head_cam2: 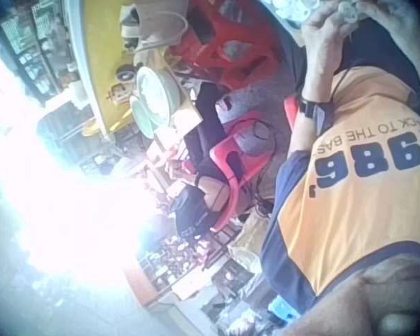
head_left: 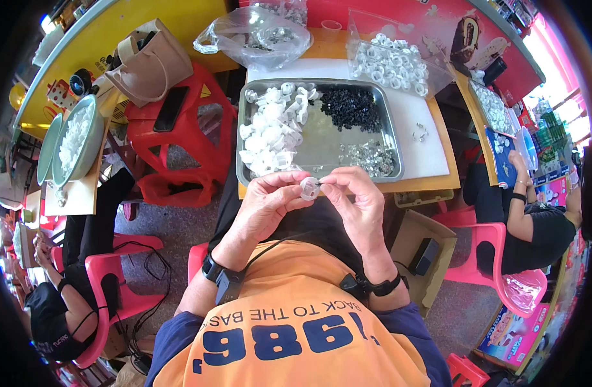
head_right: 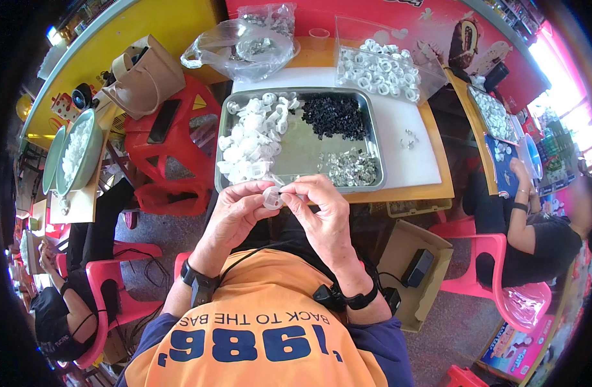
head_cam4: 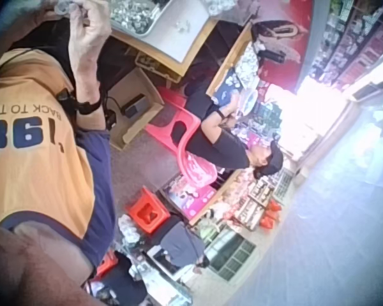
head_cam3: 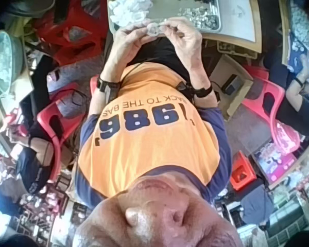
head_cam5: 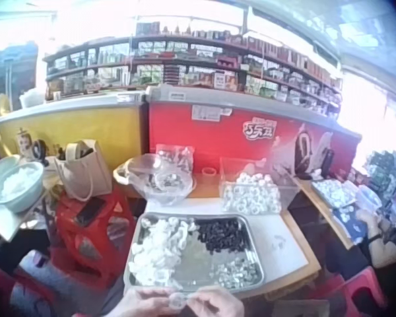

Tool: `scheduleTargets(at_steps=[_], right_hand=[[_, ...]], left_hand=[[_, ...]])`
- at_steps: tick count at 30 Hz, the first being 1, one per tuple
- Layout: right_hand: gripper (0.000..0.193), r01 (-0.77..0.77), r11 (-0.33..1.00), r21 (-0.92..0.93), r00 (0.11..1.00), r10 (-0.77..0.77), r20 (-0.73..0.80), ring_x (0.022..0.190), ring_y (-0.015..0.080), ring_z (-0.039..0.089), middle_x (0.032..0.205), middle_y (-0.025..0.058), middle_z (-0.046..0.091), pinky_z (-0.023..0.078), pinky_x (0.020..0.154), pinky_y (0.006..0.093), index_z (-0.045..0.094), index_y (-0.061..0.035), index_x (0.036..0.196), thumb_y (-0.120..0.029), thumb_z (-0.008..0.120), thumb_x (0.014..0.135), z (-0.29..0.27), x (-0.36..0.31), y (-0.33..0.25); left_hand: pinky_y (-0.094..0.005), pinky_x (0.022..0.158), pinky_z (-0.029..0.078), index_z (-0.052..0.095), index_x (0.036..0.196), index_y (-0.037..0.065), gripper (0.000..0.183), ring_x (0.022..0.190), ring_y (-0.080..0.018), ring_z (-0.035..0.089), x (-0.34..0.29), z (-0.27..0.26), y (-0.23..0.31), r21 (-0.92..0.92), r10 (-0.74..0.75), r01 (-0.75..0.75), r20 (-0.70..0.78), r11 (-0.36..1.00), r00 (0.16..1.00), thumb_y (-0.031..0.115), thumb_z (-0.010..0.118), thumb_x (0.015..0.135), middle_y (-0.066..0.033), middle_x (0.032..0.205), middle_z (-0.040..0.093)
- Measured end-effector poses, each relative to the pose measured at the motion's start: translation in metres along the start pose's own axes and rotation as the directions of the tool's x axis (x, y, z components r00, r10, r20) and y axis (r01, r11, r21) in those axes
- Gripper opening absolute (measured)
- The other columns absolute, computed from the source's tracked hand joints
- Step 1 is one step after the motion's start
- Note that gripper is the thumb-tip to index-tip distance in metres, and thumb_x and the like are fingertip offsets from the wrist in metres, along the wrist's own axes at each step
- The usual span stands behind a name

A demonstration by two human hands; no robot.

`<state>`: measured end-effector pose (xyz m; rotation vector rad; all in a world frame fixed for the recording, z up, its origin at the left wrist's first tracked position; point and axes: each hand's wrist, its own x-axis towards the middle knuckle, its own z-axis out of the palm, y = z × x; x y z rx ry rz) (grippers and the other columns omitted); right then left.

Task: Manually assemble small eyelets or studs onto circular plastic components.

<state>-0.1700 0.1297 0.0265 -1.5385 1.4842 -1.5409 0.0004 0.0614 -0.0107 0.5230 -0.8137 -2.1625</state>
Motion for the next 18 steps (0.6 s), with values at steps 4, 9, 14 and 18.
scheduleTargets(at_steps=[4, 9, 14, 18], right_hand=[[0.011, 0.027, 0.999, -0.033, 1.000, -0.027, -0.007, 0.075, 0.0156, 0.057, 0.089, 0.0063, 0.062, 0.047, 0.068, 0.0267, 0.069, -0.0026, 0.092, -0.004, 0.072, 0.082, 0.0018, -0.0006, 0.0023], [0.013, 0.108, 0.966, -0.237, 0.994, -0.113, -0.007, 0.079, 0.0220, 0.058, 0.084, 0.0058, 0.060, 0.046, 0.071, 0.0323, 0.069, -0.0052, 0.090, -0.006, 0.075, 0.078, 0.0011, -0.0002, 0.0046], [0.013, 0.144, 0.933, -0.329, 0.988, -0.154, -0.004, 0.081, 0.0230, 0.058, 0.084, 0.0045, 0.059, 0.044, 0.076, 0.0338, 0.068, -0.0067, 0.087, -0.009, 0.075, 0.077, 0.0018, -0.0005, 0.0047], [0.013, 0.233, 0.877, -0.421, 0.969, -0.246, 0.024, 0.080, 0.0217, 0.057, 0.084, 0.0026, 0.059, 0.042, 0.078, 0.0348, 0.067, -0.0080, 0.085, -0.007, 0.075, 0.075, 0.0006, 0.0002, 0.0054]], left_hand=[[-0.0330, 0.085, 0.057, 0.065, 0.110, -0.002, 0.021, 0.096, -0.0184, 0.067, -0.0009, 0.0037, 0.0010, 0.009, -0.005, 0.004, 0.019, 1.000, 1.000, 0.005, 0.064, 0.090, -0.0107, 0.104, 0.068], [-0.0329, 0.086, 0.057, 0.065, 0.109, -0.002, 0.021, 0.095, -0.0180, 0.067, -0.0011, 0.0088, 0.0015, 0.034, -0.022, 0.022, 0.013, 0.999, 1.000, 0.006, 0.065, 0.090, -0.0099, 0.102, 0.068], [-0.0326, 0.087, 0.056, 0.065, 0.108, -0.002, 0.020, 0.095, -0.0176, 0.067, -0.0017, 0.0096, 0.0011, 0.051, -0.024, 0.024, 0.000, 0.998, 1.000, 0.006, 0.065, 0.089, -0.0102, 0.102, 0.069], [-0.0351, 0.088, 0.056, 0.066, 0.110, -0.003, 0.022, 0.096, -0.0196, 0.067, -0.0015, 0.0064, -0.0013, 0.137, -0.019, 0.022, -0.022, 0.990, 1.000, 0.005, 0.064, 0.090, -0.0122, 0.105, 0.068]])
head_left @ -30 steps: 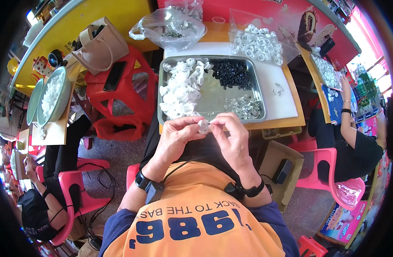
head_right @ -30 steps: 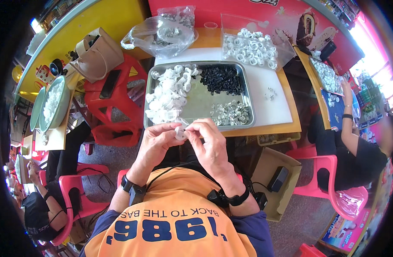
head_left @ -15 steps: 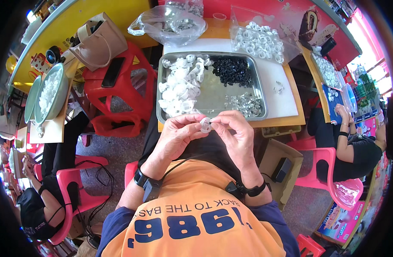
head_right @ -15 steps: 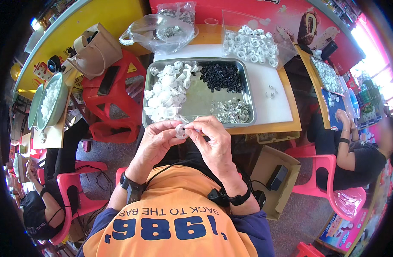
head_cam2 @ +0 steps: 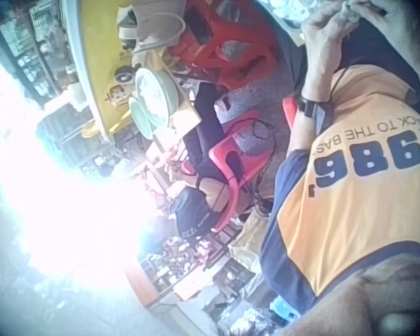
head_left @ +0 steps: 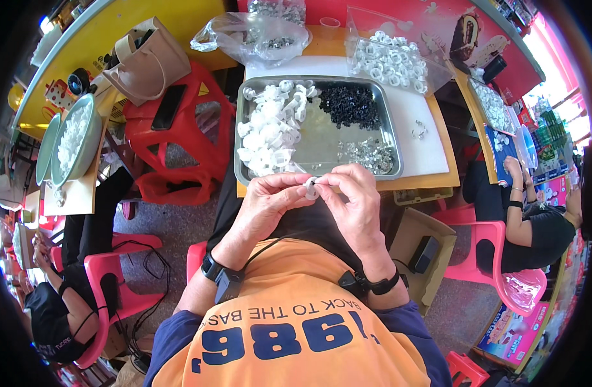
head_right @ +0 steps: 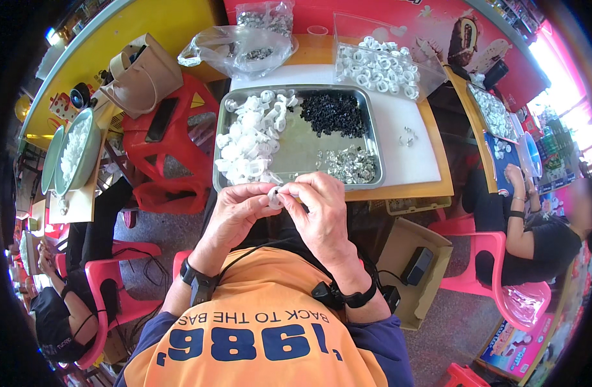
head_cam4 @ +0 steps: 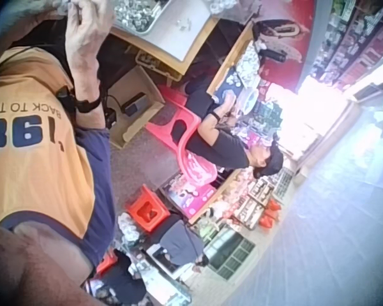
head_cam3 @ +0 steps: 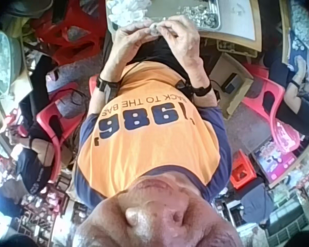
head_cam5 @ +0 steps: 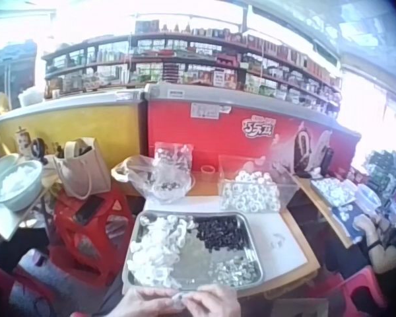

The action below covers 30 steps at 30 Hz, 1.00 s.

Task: Manually assemble small eyelets or studs onto circular plastic components.

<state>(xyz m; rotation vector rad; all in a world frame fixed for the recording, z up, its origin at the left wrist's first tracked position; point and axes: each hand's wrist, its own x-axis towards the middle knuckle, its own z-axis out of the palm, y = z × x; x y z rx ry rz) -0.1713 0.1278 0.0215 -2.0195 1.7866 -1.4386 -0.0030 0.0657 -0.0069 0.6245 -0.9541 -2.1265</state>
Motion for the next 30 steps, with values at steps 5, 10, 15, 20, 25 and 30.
scheduleTargets(at_steps=[5, 10, 15, 20, 25, 30], right_hand=[[0.015, 0.140, 0.980, -0.140, 0.990, -0.140, 0.008, 0.078, 0.0217, 0.057, 0.083, 0.0036, 0.060, 0.041, 0.077, 0.0342, 0.067, -0.0066, 0.082, -0.004, 0.076, 0.071, -0.001, 0.005, -0.003], [0.016, 0.203, 0.960, -0.195, 0.979, -0.201, 0.026, 0.077, 0.0219, 0.057, 0.083, 0.0038, 0.061, 0.042, 0.076, 0.0346, 0.066, -0.0065, 0.083, -0.003, 0.076, 0.070, 0.004, 0.003, -0.002], [0.017, 0.196, 0.964, -0.178, 0.980, -0.197, 0.013, 0.078, 0.0211, 0.057, 0.082, 0.0025, 0.059, 0.042, 0.078, 0.0355, 0.064, -0.0070, 0.083, -0.002, 0.073, 0.069, 0.012, 0.002, 0.009], [0.017, 0.189, 0.969, -0.161, 0.982, -0.187, 0.025, 0.077, 0.0237, 0.057, 0.083, 0.0051, 0.060, 0.044, 0.074, 0.0351, 0.065, -0.0048, 0.082, 0.000, 0.076, 0.069, 0.007, 0.002, 0.004], [0.019, 0.117, 0.991, -0.063, 0.993, -0.116, 0.029, 0.077, 0.0243, 0.057, 0.081, 0.0066, 0.058, 0.046, 0.072, 0.0330, 0.065, -0.0049, 0.083, 0.003, 0.076, 0.069, 0.010, 0.000, 0.005], [0.016, -0.295, 0.899, 0.324, 0.952, 0.247, 0.180, 0.078, 0.0154, 0.058, 0.085, 0.0022, 0.060, 0.047, 0.075, 0.0298, 0.063, -0.0032, 0.092, -0.007, 0.073, 0.080, 0.014, -0.004, 0.016]], left_hand=[[-0.0355, 0.088, 0.056, 0.067, 0.109, -0.005, 0.022, 0.097, -0.0212, 0.067, 0.000, -0.004, -0.001, 0.118, 0.047, -0.046, -0.002, 0.992, 0.999, 0.003, 0.063, 0.089, -0.0137, 0.107, 0.067], [-0.0253, 0.085, 0.052, 0.067, 0.111, -0.005, 0.025, 0.092, -0.0136, 0.064, 0.000, -0.006, -0.002, 0.279, 0.062, -0.057, -0.009, 0.959, 0.998, 0.006, 0.066, 0.089, -0.0086, 0.105, 0.066], [-0.0237, 0.082, 0.051, 0.068, 0.110, -0.004, 0.024, 0.091, -0.0121, 0.063, 0.000, -0.005, 0.000, 0.298, 0.074, -0.061, -0.031, 0.953, 0.997, 0.007, 0.067, 0.089, -0.0088, 0.103, 0.066], [-0.0261, 0.083, 0.053, 0.068, 0.111, -0.003, 0.025, 0.091, -0.0152, 0.065, 0.000, -0.005, 0.004, 0.470, 0.140, -0.133, 0.021, 0.873, 0.990, 0.004, 0.066, 0.087, -0.0121, 0.105, 0.067], [-0.0258, 0.082, 0.053, 0.068, 0.111, -0.002, 0.026, 0.091, -0.0150, 0.064, 0.000, -0.005, 0.009, 0.465, 0.086, -0.095, 0.041, 0.880, 0.995, 0.008, 0.068, 0.087, -0.0119, 0.106, 0.067], [-0.0285, 0.086, 0.055, 0.066, 0.114, -0.003, 0.026, 0.093, -0.0152, 0.065, 0.000, -0.006, 0.007, 0.278, 0.038, -0.039, 0.009, 0.960, 0.999, 0.009, 0.064, 0.091, -0.0106, 0.106, 0.065]])
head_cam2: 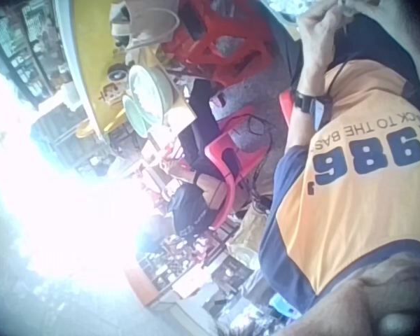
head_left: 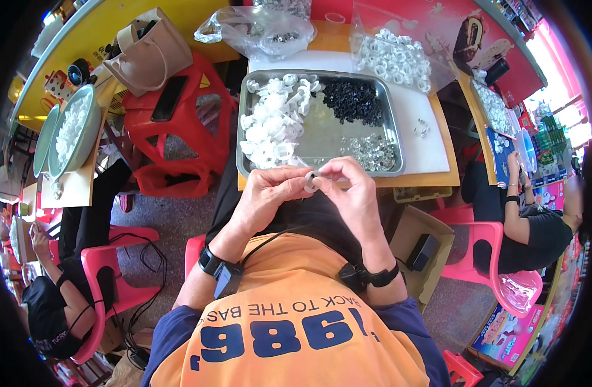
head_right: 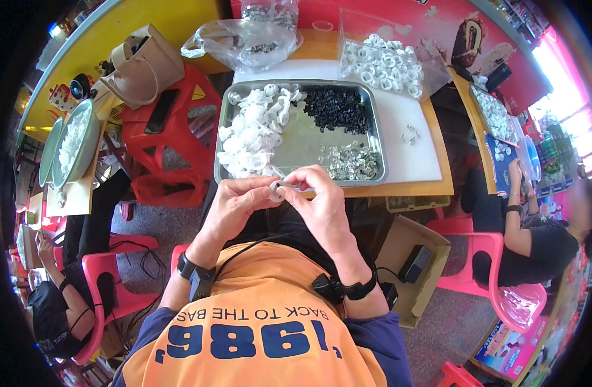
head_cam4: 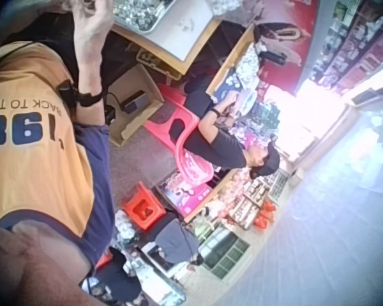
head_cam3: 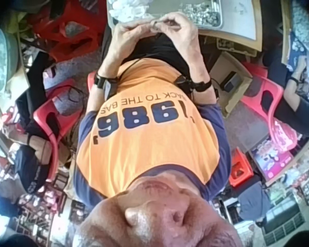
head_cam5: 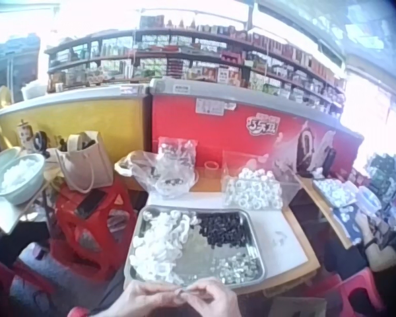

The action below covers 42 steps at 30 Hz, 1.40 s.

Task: Manually assemble small eyelets or studs onto circular plastic components.

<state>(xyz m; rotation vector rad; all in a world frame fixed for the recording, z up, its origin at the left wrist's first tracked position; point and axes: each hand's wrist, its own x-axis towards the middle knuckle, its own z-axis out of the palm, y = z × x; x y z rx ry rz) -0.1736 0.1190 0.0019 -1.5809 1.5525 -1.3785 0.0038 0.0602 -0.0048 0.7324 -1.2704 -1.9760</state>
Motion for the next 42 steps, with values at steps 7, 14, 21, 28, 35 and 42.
scheduleTargets(at_steps=[7, 14, 21, 28, 35, 42], right_hand=[[0.010, -0.247, 0.881, 0.404, 0.967, 0.250, 0.048, 0.075, 0.0055, 0.059, 0.088, 0.0021, 0.062, 0.050, 0.069, 0.0209, 0.064, 0.0019, 0.095, -0.005, 0.068, 0.088, 0.002, -0.005, -0.008], [0.013, 0.135, 0.991, -0.020, 0.986, -0.137, -0.095, 0.073, 0.0177, 0.065, 0.089, 0.0091, 0.061, 0.054, 0.061, 0.0266, 0.067, -0.0019, 0.092, 0.001, 0.072, 0.080, -0.001, -0.008, -0.015], [0.014, 0.188, 0.971, -0.145, 0.968, -0.209, -0.139, 0.073, 0.0190, 0.065, 0.090, 0.0096, 0.062, 0.053, 0.060, 0.0272, 0.067, -0.0028, 0.093, 0.001, 0.071, 0.080, 0.000, -0.010, -0.026], [0.016, 0.230, 0.964, -0.133, 0.957, -0.249, -0.147, 0.071, 0.0214, 0.064, 0.088, 0.0094, 0.060, 0.052, 0.058, 0.0295, 0.066, -0.0025, 0.093, 0.003, 0.072, 0.079, 0.000, -0.011, -0.028], [0.018, 0.334, 0.905, -0.263, 0.914, -0.379, -0.146, 0.065, 0.0225, 0.060, 0.081, 0.0088, 0.055, 0.048, 0.055, 0.0327, 0.064, -0.0030, 0.091, 0.005, 0.073, 0.077, 0.000, -0.010, -0.020], [0.021, 0.340, 0.882, -0.327, 0.895, -0.410, -0.175, 0.069, 0.0177, 0.060, 0.080, 0.0064, 0.059, 0.049, 0.056, 0.0271, 0.065, -0.0029, 0.089, 0.008, 0.074, 0.074, -0.004, -0.007, -0.024]], left_hand=[[-0.0339, 0.088, 0.056, 0.067, 0.110, -0.004, 0.022, 0.097, -0.0188, 0.065, -0.001, 0.009, 0.002, -0.133, 0.093, -0.097, -0.031, 0.986, 0.995, 0.008, 0.062, 0.092, -0.0101, 0.107, 0.062], [-0.0234, 0.075, 0.056, 0.072, 0.095, 0.000, 0.014, 0.085, -0.0126, 0.065, -0.004, 0.019, 0.010, 0.472, 0.339, -0.249, -0.114, 0.845, 0.934, 0.000, 0.068, 0.082, -0.0082, 0.096, 0.065], [-0.0258, 0.072, 0.059, 0.071, 0.092, -0.002, 0.015, 0.083, -0.0166, 0.068, -0.007, 0.028, 0.016, 0.619, 0.526, -0.381, -0.062, 0.687, 0.848, -0.005, 0.070, 0.077, -0.0105, 0.092, 0.066], [-0.0251, 0.072, 0.058, 0.068, 0.088, -0.003, 0.015, 0.080, -0.0147, 0.068, -0.006, 0.027, 0.010, 0.679, 0.617, -0.465, 0.024, 0.567, 0.787, -0.010, 0.069, 0.075, -0.0086, 0.086, 0.064], [-0.0240, 0.072, 0.057, 0.067, 0.087, -0.004, 0.014, 0.079, -0.0133, 0.067, -0.002, 0.025, 0.002, 0.657, 0.609, -0.460, 0.002, 0.597, 0.793, -0.012, 0.069, 0.075, -0.0077, 0.086, 0.062], [-0.0264, 0.063, 0.056, 0.068, 0.086, 0.001, 0.016, 0.074, -0.0183, 0.067, 0.006, 0.025, 0.002, 0.648, 0.691, -0.538, 0.026, 0.539, 0.723, -0.006, 0.074, 0.073, -0.0091, 0.082, 0.064]])
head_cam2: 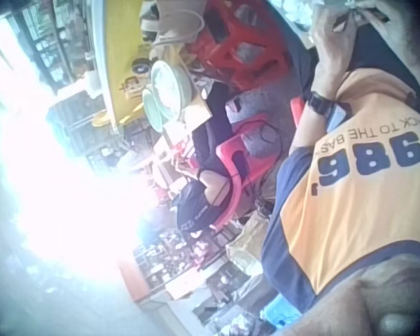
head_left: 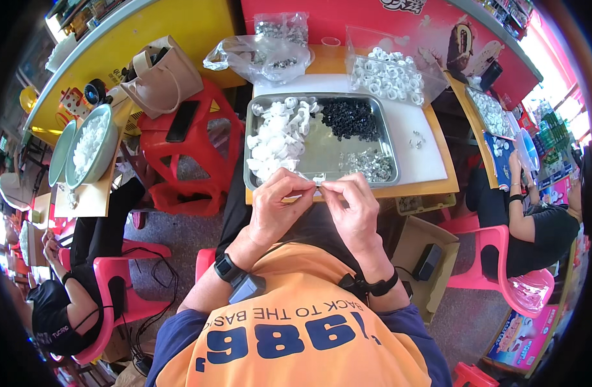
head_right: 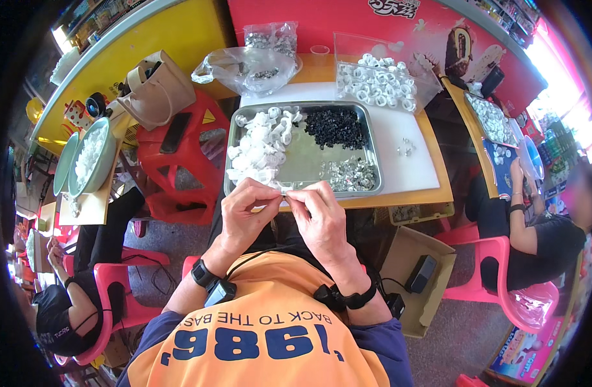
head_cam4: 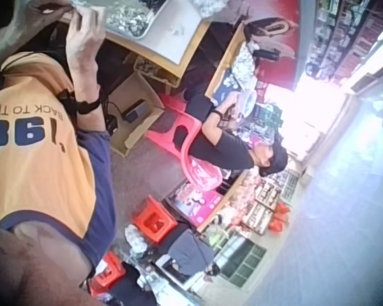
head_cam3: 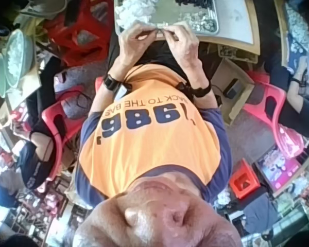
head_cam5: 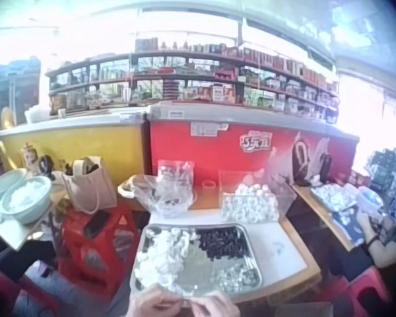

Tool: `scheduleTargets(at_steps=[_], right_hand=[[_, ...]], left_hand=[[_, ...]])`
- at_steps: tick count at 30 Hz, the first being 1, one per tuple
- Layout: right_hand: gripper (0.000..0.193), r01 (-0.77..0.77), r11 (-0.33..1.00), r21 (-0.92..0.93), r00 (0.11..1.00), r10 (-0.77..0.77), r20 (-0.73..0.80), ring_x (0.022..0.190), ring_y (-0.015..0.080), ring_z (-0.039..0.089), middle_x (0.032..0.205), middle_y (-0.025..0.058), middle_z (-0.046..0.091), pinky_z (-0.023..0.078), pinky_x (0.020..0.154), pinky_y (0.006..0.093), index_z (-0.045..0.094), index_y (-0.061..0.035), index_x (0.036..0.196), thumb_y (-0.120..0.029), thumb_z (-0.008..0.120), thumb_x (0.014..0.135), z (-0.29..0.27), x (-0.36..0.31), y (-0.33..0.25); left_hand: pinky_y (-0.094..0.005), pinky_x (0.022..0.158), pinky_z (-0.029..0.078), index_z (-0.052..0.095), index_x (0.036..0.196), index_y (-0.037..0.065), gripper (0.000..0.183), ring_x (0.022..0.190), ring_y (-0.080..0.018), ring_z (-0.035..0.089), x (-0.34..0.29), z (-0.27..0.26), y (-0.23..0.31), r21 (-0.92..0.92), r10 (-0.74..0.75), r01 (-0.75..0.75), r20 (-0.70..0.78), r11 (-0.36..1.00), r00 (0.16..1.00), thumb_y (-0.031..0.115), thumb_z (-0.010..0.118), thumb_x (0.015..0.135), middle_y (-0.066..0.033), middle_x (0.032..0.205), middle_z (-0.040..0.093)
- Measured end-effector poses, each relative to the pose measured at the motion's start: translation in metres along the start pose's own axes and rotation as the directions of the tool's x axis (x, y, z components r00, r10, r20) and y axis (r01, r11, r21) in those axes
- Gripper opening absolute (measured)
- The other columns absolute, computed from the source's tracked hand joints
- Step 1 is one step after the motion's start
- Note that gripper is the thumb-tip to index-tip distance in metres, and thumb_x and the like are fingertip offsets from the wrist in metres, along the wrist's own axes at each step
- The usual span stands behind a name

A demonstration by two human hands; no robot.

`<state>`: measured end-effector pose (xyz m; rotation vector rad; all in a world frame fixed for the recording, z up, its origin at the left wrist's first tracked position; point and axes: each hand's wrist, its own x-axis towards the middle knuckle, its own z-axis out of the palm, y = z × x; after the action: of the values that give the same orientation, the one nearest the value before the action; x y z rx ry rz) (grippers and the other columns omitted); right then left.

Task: Manually assemble small eyelets or studs onto circular plastic components.

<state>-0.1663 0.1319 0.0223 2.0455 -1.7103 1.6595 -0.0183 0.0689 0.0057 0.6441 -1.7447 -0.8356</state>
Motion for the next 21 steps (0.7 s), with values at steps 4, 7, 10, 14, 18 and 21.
scheduleTargets(at_steps=[4, 7, 10, 14, 18, 21], right_hand=[[0.023, 0.094, 0.995, -0.017, 0.995, -0.095, -0.044, 0.069, 0.0206, 0.062, 0.085, 0.0080, 0.059, 0.050, 0.057, 0.0309, 0.065, -0.0035, 0.093, 0.007, 0.074, 0.075, -0.0022, 0.0015, 0.0011], [0.025, 0.100, 0.995, -0.002, 0.992, -0.100, -0.075, 0.074, 0.0212, 0.064, 0.089, 0.0084, 0.062, 0.052, 0.060, 0.0293, 0.065, -0.0034, 0.093, 0.008, 0.074, 0.073, -0.0004, 0.0020, 0.0004], [0.028, 0.093, 0.994, 0.059, 0.994, -0.090, -0.060, 0.076, 0.0225, 0.065, 0.091, 0.0090, 0.063, 0.053, 0.062, 0.0293, 0.064, -0.0031, 0.093, 0.010, 0.074, 0.071, 0.0028, 0.0022, 0.0011], [0.033, 0.131, 0.990, 0.053, 0.990, -0.129, -0.049, 0.081, 0.0230, 0.065, 0.092, 0.0106, 0.063, 0.054, 0.067, 0.0302, 0.061, -0.0024, 0.094, 0.012, 0.074, 0.067, 0.0044, 0.0008, 0.0037], [0.034, 0.178, 0.984, 0.016, 0.981, -0.177, -0.076, 0.078, 0.0234, 0.065, 0.091, 0.0115, 0.063, 0.054, 0.066, 0.0301, 0.060, -0.0029, 0.094, 0.011, 0.074, 0.066, 0.0063, -0.0032, 0.0066], [0.034, 0.170, 0.985, 0.013, 0.983, -0.169, -0.072, 0.076, 0.0224, 0.065, 0.092, 0.0119, 0.063, 0.054, 0.065, 0.0299, 0.060, -0.0025, 0.095, 0.010, 0.074, 0.066, 0.0067, -0.0037, 0.0066]], left_hand=[[-0.0276, 0.063, 0.056, 0.068, 0.091, 0.004, 0.022, 0.076, -0.0197, 0.067, 0.0062, -0.0074, 0.0089, 0.127, 0.245, -0.249, 0.046, 0.960, 0.968, -0.005, 0.075, 0.072, -0.0090, 0.088, 0.067], [-0.0278, 0.063, 0.056, 0.069, 0.091, 0.004, 0.023, 0.078, -0.0194, 0.067, 0.0029, -0.0091, 0.0036, 0.109, 0.274, -0.276, 0.028, 0.955, 0.961, -0.006, 0.075, 0.072, -0.0089, 0.090, 0.069], [-0.0274, 0.063, 0.055, 0.069, 0.092, 0.004, 0.024, 0.079, -0.0202, 0.067, -0.0003, -0.0097, 0.0029, 0.089, 0.219, -0.220, 0.017, 0.971, 0.976, -0.008, 0.074, 0.071, -0.0096, 0.090, 0.069], [-0.0269, 0.062, 0.054, 0.068, 0.092, 0.004, 0.024, 0.079, -0.0202, 0.067, -0.0003, -0.0098, 0.0028, 0.076, 0.242, -0.243, 0.031, 0.967, 0.970, -0.009, 0.073, 0.072, -0.0097, 0.090, 0.069], [-0.0265, 0.060, 0.053, 0.068, 0.092, 0.003, 0.025, 0.076, -0.0196, 0.067, -0.0004, -0.0092, 0.0042, 0.067, 0.257, -0.258, 0.031, 0.964, 0.966, -0.009, 0.073, 0.071, -0.0093, 0.089, 0.069], [-0.0265, 0.059, 0.053, 0.068, 0.092, 0.003, 0.025, 0.075, -0.0192, 0.067, -0.0013, -0.0093, 0.0050, 0.071, 0.239, -0.241, 0.042, 0.968, 0.970, -0.009, 0.073, 0.071, -0.0090, 0.088, 0.069]])
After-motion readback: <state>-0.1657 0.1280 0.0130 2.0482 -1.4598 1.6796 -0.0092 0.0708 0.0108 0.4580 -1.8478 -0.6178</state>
